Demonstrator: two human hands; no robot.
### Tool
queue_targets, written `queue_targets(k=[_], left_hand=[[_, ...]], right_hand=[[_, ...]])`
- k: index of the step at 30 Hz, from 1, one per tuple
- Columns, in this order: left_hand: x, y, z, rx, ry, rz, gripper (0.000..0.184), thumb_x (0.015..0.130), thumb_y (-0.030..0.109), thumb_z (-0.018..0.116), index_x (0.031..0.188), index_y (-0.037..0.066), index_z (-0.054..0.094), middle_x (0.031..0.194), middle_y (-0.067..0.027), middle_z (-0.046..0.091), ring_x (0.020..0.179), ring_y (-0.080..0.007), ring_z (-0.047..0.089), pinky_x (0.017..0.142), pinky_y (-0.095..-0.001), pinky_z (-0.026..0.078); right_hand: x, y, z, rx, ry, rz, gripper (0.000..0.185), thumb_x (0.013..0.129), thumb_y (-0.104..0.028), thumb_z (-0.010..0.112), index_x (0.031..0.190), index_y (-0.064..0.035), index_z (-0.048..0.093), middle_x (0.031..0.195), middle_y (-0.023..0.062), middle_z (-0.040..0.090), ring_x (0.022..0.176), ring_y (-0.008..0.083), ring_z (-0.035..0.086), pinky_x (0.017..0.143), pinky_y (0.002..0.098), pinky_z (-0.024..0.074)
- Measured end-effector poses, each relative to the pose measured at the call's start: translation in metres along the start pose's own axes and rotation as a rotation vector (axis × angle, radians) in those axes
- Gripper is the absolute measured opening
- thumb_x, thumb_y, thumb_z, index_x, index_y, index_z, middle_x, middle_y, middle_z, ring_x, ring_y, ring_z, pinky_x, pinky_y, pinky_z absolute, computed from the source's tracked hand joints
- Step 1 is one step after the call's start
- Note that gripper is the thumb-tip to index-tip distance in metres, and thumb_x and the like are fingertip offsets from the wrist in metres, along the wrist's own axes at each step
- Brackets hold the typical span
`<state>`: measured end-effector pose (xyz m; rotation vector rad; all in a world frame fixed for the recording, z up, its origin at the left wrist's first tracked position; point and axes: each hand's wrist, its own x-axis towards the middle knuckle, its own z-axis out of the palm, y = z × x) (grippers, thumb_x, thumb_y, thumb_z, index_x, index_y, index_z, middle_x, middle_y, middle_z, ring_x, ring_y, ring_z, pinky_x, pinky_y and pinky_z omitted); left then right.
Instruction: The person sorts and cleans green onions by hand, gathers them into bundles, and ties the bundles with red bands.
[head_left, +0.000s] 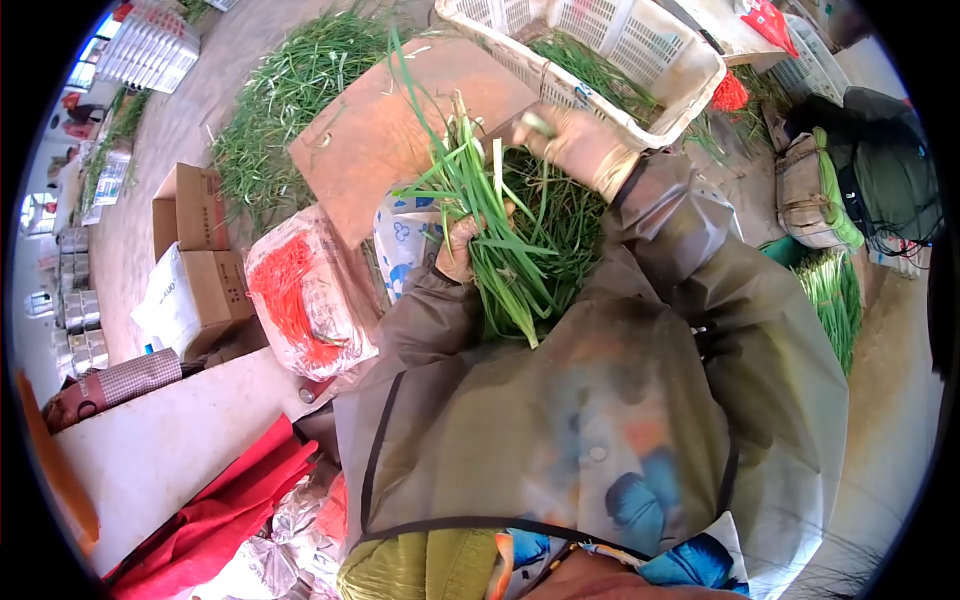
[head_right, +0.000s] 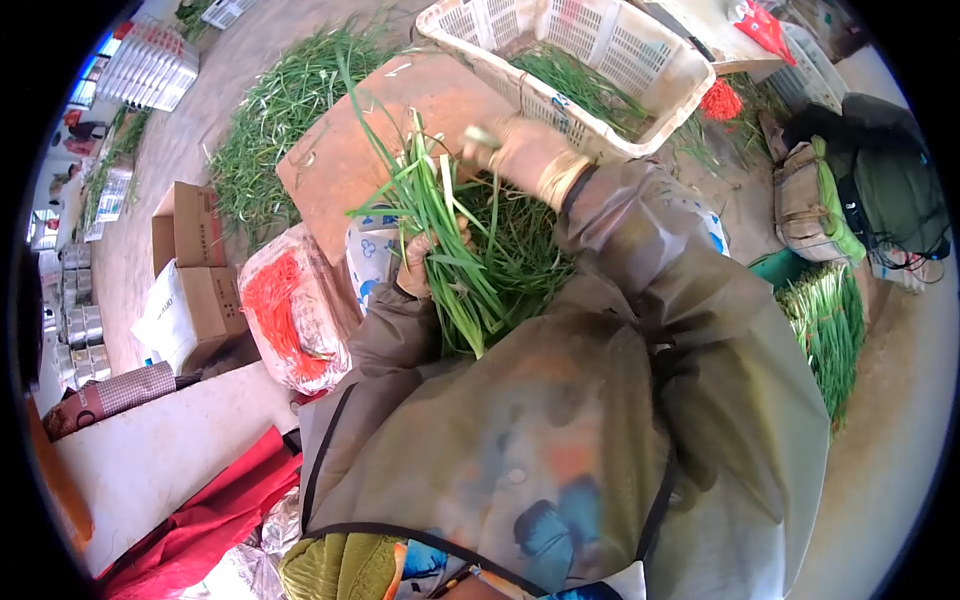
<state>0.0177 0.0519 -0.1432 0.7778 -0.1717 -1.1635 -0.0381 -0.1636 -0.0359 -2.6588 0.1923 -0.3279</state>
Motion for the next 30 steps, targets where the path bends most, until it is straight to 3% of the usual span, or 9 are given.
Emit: queue_targets(k=[2, 4, 6, 8, 12, 20, 23, 28, 30], left_hand=[[-0.001, 0.004, 0.007, 0.018, 0.016, 0.015, 0.049, 0.074, 0.031, 0.065, 0.109, -0.001, 0.055, 0.098, -0.0104, 0.062, 0.082, -0.0197, 0.059, 0.074, -0.0338, 0.052], [-0.005, 0.009, 0.018, 0.062, 0.058, 0.037, 0.05, 0.073, 0.03, 0.066, 0.11, -0.001, 0.054, 0.099, -0.0106, 0.062, 0.083, -0.0197, 0.059, 0.074, -0.0346, 0.052], [-0.005, 0.009, 0.019, 0.065, 0.037, 0.062, 0.046, 0.076, 0.029, 0.064, 0.11, -0.001, 0.054, 0.099, -0.0099, 0.061, 0.084, -0.0196, 0.059, 0.074, -0.0343, 0.052], [-0.003, 0.01, 0.023, 0.054, 0.04, 0.082, 0.043, 0.077, 0.028, 0.062, 0.108, -0.001, 0.055, 0.097, -0.0096, 0.062, 0.083, -0.0194, 0.059, 0.073, -0.0338, 0.052], [-0.002, 0.011, 0.02, 0.174, 0.006, 0.17, 0.034, 0.081, 0.016, 0.058, 0.111, 0.0, 0.054, 0.092, -0.0073, 0.062, 0.077, -0.0175, 0.061, 0.067, -0.03, 0.052], [-0.005, 0.013, 0.039, -0.132, 0.042, 0.024, 0.032, 0.077, 0.009, 0.061, 0.108, 0.003, 0.055, 0.09, -0.0106, 0.063, 0.071, -0.0209, 0.064, 0.054, -0.0324, 0.056], [-0.003, 0.008, 0.034, -0.112, 0.075, 0.051, 0.029, 0.076, 0.012, 0.062, 0.103, 0.002, 0.056, 0.086, -0.0101, 0.062, 0.069, -0.0213, 0.062, 0.053, -0.0333, 0.055], [0.0, 0.003, 0.019, 0.003, 0.119, 0.096, 0.031, 0.074, 0.02, 0.067, 0.095, 0.0, 0.055, 0.079, -0.0097, 0.059, 0.063, -0.0214, 0.059, 0.05, -0.0344, 0.052], [-0.001, 0.002, 0.011, -0.072, 0.059, 0.019, 0.034, 0.074, 0.022, 0.067, 0.096, 0.001, 0.054, 0.078, -0.0107, 0.058, 0.062, -0.0223, 0.059, 0.05, -0.0339, 0.051]], right_hand=[[0.015, 0.006, -0.026, 0.034, -0.012, 0.42, 0.042, 0.083, -0.03, 0.06, 0.116, -0.0062, 0.054, 0.105, 0.0152, 0.058, 0.079, 0.0236, 0.062, 0.07, 0.0351, 0.0532], [0.013, 0.02, -0.035, -0.442, 0.062, 0.286, 0.043, 0.082, -0.029, 0.061, 0.12, -0.0111, 0.051, 0.113, 0.0132, 0.053, 0.079, 0.0215, 0.062, 0.068, 0.0344, 0.0543], [0.01, 0.003, -0.025, -0.203, -0.036, 0.506, 0.042, 0.079, -0.033, 0.065, 0.113, -0.0115, 0.056, 0.107, 0.0114, 0.056, 0.078, 0.0206, 0.062, 0.069, 0.0342, 0.0512], [-0.011, -0.004, 0.009, 0.221, -0.045, 0.162, 0.033, 0.079, -0.031, 0.065, 0.104, -0.0086, 0.06, 0.096, 0.0098, 0.06, 0.075, 0.0193, 0.061, 0.069, 0.0318, 0.0485], [-0.015, -0.022, 0.039, 0.623, -0.231, 0.282, 0.04, 0.077, -0.032, 0.064, 0.104, -0.0039, 0.058, 0.095, 0.0181, 0.062, 0.089, 0.0337, 0.058, 0.078, 0.0381, 0.0444], [-0.011, -0.036, 0.013, 0.257, -0.468, 0.223, 0.029, 0.078, -0.021, 0.059, 0.105, -0.0115, 0.058, 0.091, 0.014, 0.063, 0.087, 0.0328, 0.059, 0.075, 0.0403, 0.0458], [-0.009, -0.029, 0.014, 0.201, -0.521, 0.147, 0.051, 0.075, -0.016, 0.058, 0.124, -0.0132, 0.047, 0.103, 0.0151, 0.061, 0.093, 0.0313, 0.058, 0.08, 0.0354, 0.0456], [-0.015, -0.012, 0.006, 0.074, -0.411, 0.218, 0.046, 0.075, -0.015, 0.058, 0.12, -0.0174, 0.051, 0.099, 0.0137, 0.062, 0.088, 0.0304, 0.06, 0.077, 0.0375, 0.0481], [-0.015, 0.022, 0.018, -0.275, -0.289, 0.331, 0.044, 0.078, -0.022, 0.056, 0.121, -0.019, 0.05, 0.093, 0.013, 0.062, 0.083, 0.0278, 0.062, 0.075, 0.0369, 0.0496]])
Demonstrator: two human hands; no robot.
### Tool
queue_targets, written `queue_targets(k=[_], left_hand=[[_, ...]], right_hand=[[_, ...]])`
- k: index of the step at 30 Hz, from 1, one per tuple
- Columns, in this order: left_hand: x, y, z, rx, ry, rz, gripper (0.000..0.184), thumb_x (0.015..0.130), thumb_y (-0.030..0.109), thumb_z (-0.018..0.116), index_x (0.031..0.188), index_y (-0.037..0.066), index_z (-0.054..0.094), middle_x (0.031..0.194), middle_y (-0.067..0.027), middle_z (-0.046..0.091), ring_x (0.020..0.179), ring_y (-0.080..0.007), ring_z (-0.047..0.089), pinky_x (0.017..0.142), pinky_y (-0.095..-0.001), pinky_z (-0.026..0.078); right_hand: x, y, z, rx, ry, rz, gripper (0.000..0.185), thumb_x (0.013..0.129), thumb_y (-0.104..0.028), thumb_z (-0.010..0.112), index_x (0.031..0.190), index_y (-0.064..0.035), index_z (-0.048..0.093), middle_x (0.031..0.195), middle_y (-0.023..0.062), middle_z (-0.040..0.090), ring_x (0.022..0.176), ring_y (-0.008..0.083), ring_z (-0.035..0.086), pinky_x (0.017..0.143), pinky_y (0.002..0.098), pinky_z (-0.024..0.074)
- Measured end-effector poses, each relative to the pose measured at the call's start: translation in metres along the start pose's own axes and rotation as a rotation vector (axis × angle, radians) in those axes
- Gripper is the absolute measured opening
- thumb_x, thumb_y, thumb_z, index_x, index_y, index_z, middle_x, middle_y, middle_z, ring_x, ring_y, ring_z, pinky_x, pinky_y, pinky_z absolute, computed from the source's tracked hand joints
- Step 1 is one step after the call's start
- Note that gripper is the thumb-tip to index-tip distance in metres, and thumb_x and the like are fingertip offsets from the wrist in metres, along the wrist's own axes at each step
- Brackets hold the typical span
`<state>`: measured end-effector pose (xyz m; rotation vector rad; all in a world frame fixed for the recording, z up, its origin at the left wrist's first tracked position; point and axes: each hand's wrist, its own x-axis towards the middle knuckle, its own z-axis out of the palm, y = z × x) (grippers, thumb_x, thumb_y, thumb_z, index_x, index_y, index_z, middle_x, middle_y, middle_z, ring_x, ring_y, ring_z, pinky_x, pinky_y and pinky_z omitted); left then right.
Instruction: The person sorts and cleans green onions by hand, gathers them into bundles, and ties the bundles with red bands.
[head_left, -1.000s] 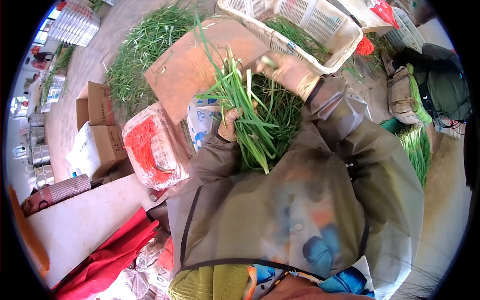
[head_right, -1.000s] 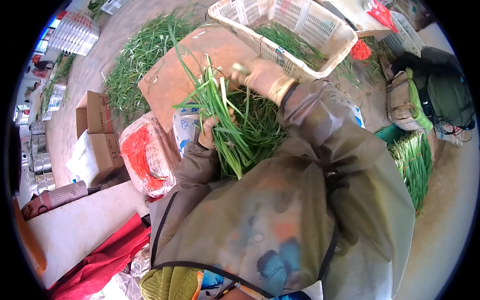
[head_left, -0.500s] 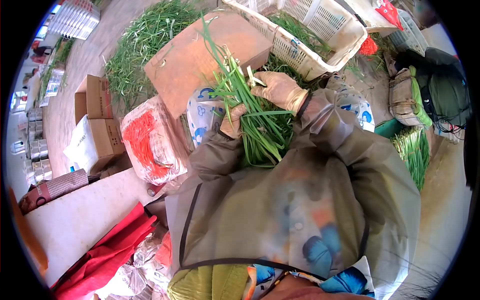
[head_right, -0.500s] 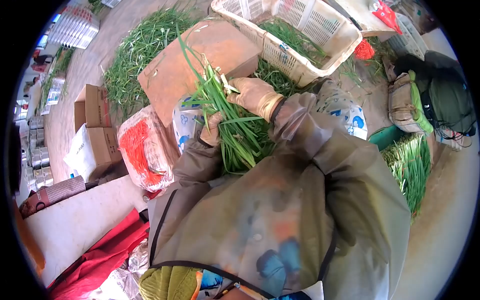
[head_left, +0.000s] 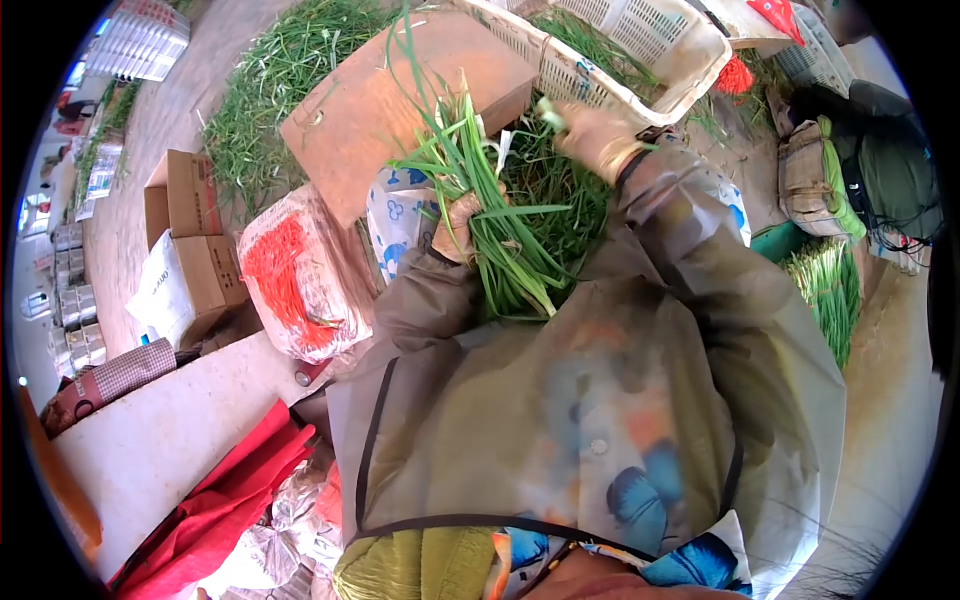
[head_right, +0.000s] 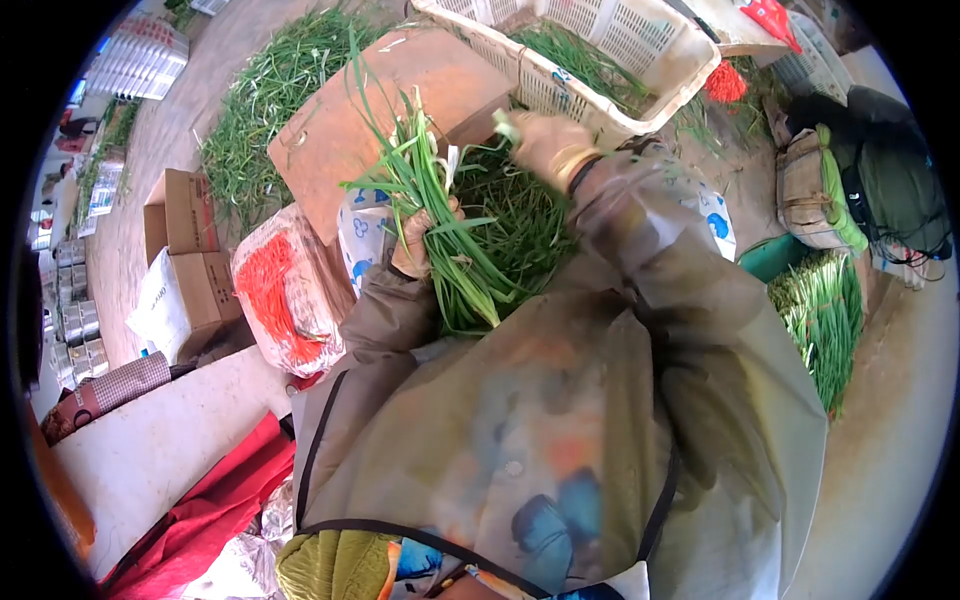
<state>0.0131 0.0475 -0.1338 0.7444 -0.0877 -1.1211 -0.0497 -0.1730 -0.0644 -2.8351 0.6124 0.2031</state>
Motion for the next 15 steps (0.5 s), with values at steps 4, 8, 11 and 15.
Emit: queue_targets(k=[4, 8, 11, 15], left_hand=[[-0.001, -0.004, -0.018, 0.157, 0.029, 0.019, 0.051, 0.08, 0.045, 0.057, 0.106, 0.002, 0.052, 0.087, -0.0094, 0.057, 0.075, -0.0211, 0.058, 0.058, -0.0325, 0.052], [0.002, -0.003, -0.021, 0.175, 0.08, 0.127, 0.051, 0.083, 0.044, 0.054, 0.109, 0.0, 0.052, 0.092, -0.0081, 0.057, 0.077, -0.0179, 0.057, 0.065, -0.029, 0.05], [0.009, -0.003, -0.02, 0.116, 0.106, 0.104, 0.048, 0.083, 0.04, 0.056, 0.107, -0.001, 0.053, 0.09, -0.0078, 0.058, 0.073, -0.0169, 0.057, 0.062, -0.0279, 0.05], [0.002, 0.0, -0.002, 0.156, 0.154, 0.135, 0.045, 0.083, 0.038, 0.057, 0.104, -0.001, 0.055, 0.087, -0.0074, 0.059, 0.069, -0.0158, 0.057, 0.059, -0.0272, 0.049]], right_hand=[[0.009, 0.071, -0.004, 0.076, 0.248, 0.198, 0.032, 0.084, -0.03, 0.054, 0.111, -0.0136, 0.059, 0.095, 0.0109, 0.062, 0.083, 0.0291, 0.06, 0.075, 0.0389, 0.0497], [-0.045, 0.059, -0.042, 0.588, 0.236, -0.143, 0.017, 0.084, -0.015, 0.056, 0.099, -0.009, 0.061, 0.09, 0.0057, 0.063, 0.079, 0.0153, 0.058, 0.07, 0.0303, 0.0485], [-0.09, 0.023, -0.042, 1.134, -0.165, -0.254, 0.021, 0.081, -0.013, 0.062, 0.101, -0.0108, 0.062, 0.094, 0.0027, 0.064, 0.078, 0.0091, 0.057, 0.069, 0.0251, 0.0477], [-0.115, -0.029, -0.014, 0.788, -0.031, -0.615, 0.027, 0.076, -0.012, 0.065, 0.103, -0.0154, 0.062, 0.092, 0.0004, 0.064, 0.081, 0.0153, 0.06, 0.07, 0.0266, 0.0489]])
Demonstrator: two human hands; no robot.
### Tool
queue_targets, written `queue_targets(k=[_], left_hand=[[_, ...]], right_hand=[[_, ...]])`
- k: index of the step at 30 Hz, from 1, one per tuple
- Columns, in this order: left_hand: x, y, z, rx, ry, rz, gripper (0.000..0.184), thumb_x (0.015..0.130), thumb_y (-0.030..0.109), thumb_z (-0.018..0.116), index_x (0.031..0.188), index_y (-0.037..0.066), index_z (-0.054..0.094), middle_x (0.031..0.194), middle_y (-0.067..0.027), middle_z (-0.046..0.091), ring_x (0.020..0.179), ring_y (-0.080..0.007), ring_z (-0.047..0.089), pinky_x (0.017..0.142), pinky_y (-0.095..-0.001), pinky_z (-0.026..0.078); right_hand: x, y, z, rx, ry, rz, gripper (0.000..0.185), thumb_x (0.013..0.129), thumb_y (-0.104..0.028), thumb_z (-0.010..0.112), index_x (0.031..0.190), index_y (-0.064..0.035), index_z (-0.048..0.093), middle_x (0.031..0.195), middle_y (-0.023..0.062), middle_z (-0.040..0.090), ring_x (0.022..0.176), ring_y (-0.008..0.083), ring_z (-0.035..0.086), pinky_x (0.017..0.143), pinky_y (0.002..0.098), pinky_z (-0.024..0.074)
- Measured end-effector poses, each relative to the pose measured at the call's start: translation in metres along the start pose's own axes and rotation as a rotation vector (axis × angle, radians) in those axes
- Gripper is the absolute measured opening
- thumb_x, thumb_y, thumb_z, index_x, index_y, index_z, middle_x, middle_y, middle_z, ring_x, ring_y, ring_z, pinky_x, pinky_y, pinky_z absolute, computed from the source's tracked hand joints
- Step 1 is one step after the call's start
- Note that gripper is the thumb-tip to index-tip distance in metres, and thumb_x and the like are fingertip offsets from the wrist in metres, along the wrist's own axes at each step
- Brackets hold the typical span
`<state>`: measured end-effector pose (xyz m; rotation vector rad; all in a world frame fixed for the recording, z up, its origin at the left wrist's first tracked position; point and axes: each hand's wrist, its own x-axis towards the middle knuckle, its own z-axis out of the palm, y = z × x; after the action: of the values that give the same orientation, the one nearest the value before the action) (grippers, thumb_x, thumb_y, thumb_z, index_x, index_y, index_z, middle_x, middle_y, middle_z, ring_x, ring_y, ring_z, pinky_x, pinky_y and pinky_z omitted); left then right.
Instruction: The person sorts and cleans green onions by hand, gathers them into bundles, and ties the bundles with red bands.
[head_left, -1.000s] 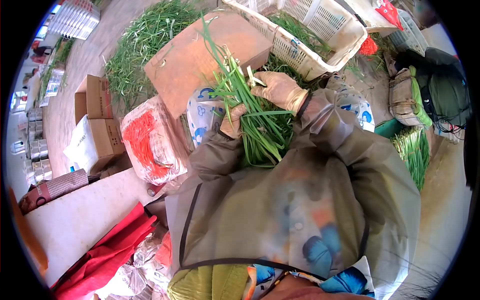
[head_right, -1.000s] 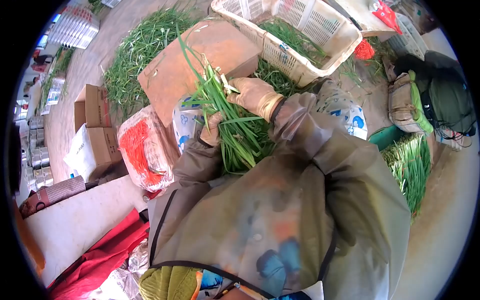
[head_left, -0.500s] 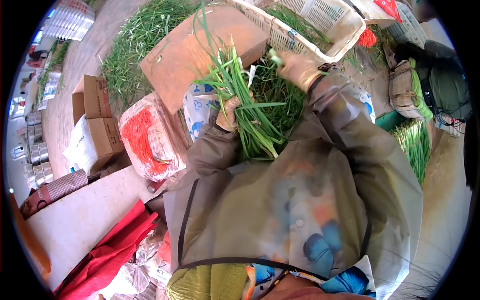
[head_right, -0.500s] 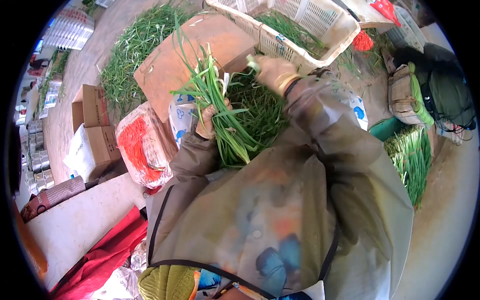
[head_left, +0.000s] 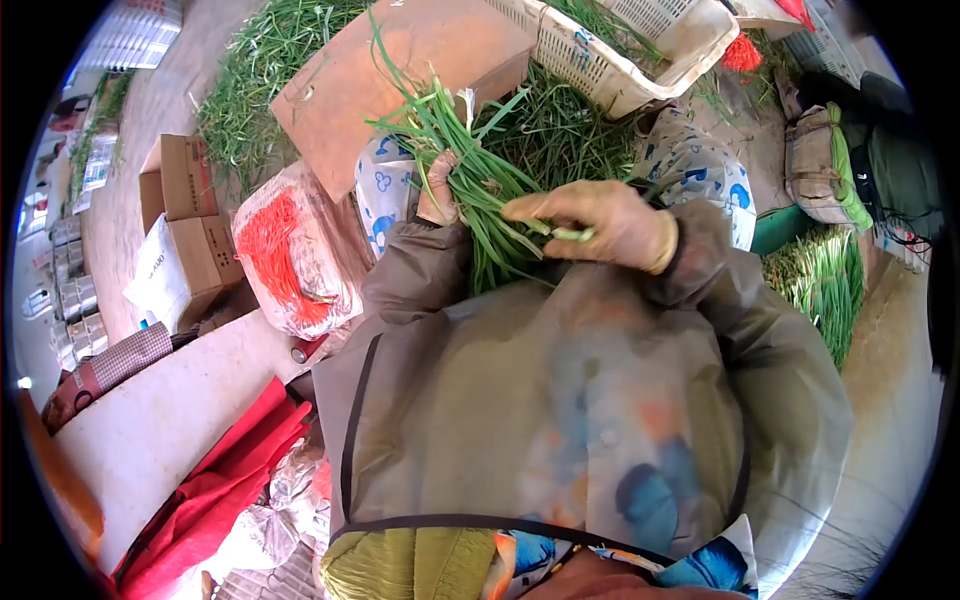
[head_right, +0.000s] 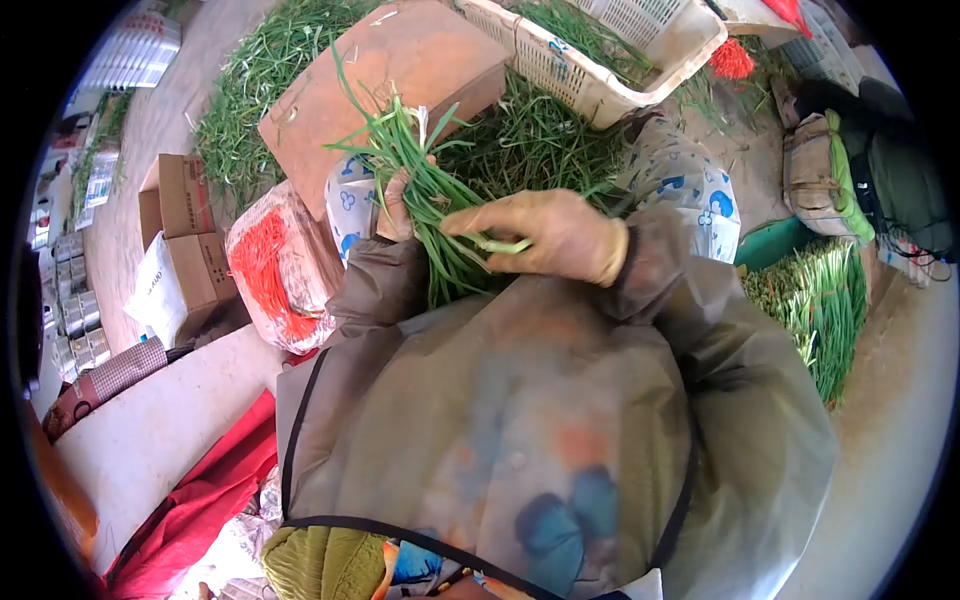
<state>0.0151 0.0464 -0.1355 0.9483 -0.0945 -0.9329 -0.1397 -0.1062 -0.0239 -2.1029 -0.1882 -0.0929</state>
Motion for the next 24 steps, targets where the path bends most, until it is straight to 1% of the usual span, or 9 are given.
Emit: queue_targets(k=[3, 7, 11, 13, 15, 20, 21, 23, 24], left_hand=[[0.001, -0.001, -0.002, 0.092, -0.022, 0.103, 0.046, 0.084, 0.04, 0.055, 0.105, -0.001, 0.056, 0.089, -0.0082, 0.06, 0.071, -0.0169, 0.058, 0.062, -0.0294, 0.05], [0.007, 0.011, -0.009, -0.503, -0.187, 0.068, 0.049, 0.082, 0.04, 0.059, 0.116, 0.005, 0.05, 0.103, -0.0123, 0.059, 0.09, -0.0271, 0.058, 0.078, -0.0426, 0.049], [0.014, 0.029, -0.056, -0.911, -0.369, 0.029, 0.047, 0.079, 0.038, 0.063, 0.116, 0.01, 0.053, 0.108, -0.0156, 0.059, 0.101, -0.0365, 0.054, 0.087, -0.0573, 0.043], [0.004, 0.044, -0.068, -0.703, -0.223, 0.227, 0.048, 0.08, 0.04, 0.06, 0.116, 0.01, 0.053, 0.103, -0.0141, 0.061, 0.097, -0.0339, 0.056, 0.082, -0.0568, 0.046], [-0.007, 0.077, -0.064, -0.665, -0.457, 0.15, 0.046, 0.079, 0.039, 0.062, 0.115, 0.012, 0.052, 0.095, -0.0102, 0.061, 0.09, -0.0281, 0.058, 0.075, -0.0502, 0.051], [-0.021, 0.081, -0.037, -0.44, -0.325, 0.055, 0.036, 0.083, 0.022, 0.057, 0.115, 0.007, 0.05, 0.085, -0.006, 0.054, 0.08, -0.0205, 0.056, 0.066, -0.0376, 0.051], [-0.01, 0.076, -0.03, -0.503, -0.556, -0.022, 0.048, 0.082, 0.018, 0.055, 0.125, 0.002, 0.042, 0.098, -0.0095, 0.054, 0.085, -0.0222, 0.057, 0.071, -0.0388, 0.051], [-0.005, 0.071, 0.004, -0.236, -0.369, -0.088, 0.056, 0.08, 0.011, 0.054, 0.132, 0.001, 0.034, 0.129, -0.0166, 0.045, 0.102, -0.0253, 0.054, 0.083, -0.0398, 0.049], [-0.002, 0.065, 0.026, -0.078, -0.467, 0.117, 0.055, 0.079, 0.008, 0.054, 0.131, 0.002, 0.036, 0.13, -0.0172, 0.044, 0.108, -0.0236, 0.052, 0.085, -0.0385, 0.048]], right_hand=[[0.013, 0.004, 0.015, -0.085, 0.148, -0.093, 0.013, 0.08, -0.009, 0.064, 0.093, -0.0081, 0.064, 0.096, 0.0055, 0.065, 0.082, 0.0197, 0.061, 0.073, 0.0305, 0.0487], [0.018, -0.012, -0.023, 0.764, 0.46, 0.086, 0.006, 0.083, -0.003, 0.06, 0.089, -0.0032, 0.06, 0.096, 0.0113, 0.065, 0.08, 0.0119, 0.06, 0.071, 0.0259, 0.05], [0.005, 0.007, -0.099, 0.685, 0.649, -0.004, 0.013, 0.085, -0.013, 0.06, 0.093, -0.0036, 0.061, 0.095, 0.0093, 0.066, 0.079, 0.0101, 0.059, 0.066, 0.0229, 0.0473], [0.002, 0.019, -0.135, 0.023, 0.796, 0.037, 0.017, 0.086, -0.018, 0.059, 0.094, -0.0026, 0.063, 0.092, 0.0056, 0.066, 0.078, 0.0099, 0.058, 0.07, 0.0233, 0.0466], [-0.01, 0.051, -0.163, 0.022, 0.714, 0.096, 0.022, 0.089, -0.021, 0.054, 0.093, -0.002, 0.063, 0.091, 0.0034, 0.066, 0.082, 0.0098, 0.057, 0.074, 0.0233, 0.0441], [0.016, 0.048, -0.151, 0.267, 0.227, 0.08, 0.021, 0.088, -0.02, 0.057, 0.102, -0.0043, 0.059, 0.097, 0.0057, 0.064, 0.093, 0.0154, 0.058, 0.084, 0.0283, 0.0438], [0.027, 0.047, -0.139, 0.273, 0.167, 0.101, 0.022, 0.088, -0.02, 0.057, 0.101, -0.0031, 0.058, 0.096, 0.0062, 0.064, 0.094, 0.016, 0.058, 0.085, 0.0292, 0.044], [0.048, 0.044, -0.117, 0.502, 0.1, 0.157, 0.021, 0.087, -0.019, 0.059, 0.098, -0.0006, 0.058, 0.096, 0.0073, 0.063, 0.094, 0.0161, 0.059, 0.083, 0.0279, 0.0463], [0.058, 0.041, -0.105, 0.516, 0.11, 0.167, 0.021, 0.086, -0.018, 0.06, 0.098, -0.0005, 0.058, 0.096, 0.0075, 0.063, 0.094, 0.0161, 0.059, 0.082, 0.0275, 0.0469]])
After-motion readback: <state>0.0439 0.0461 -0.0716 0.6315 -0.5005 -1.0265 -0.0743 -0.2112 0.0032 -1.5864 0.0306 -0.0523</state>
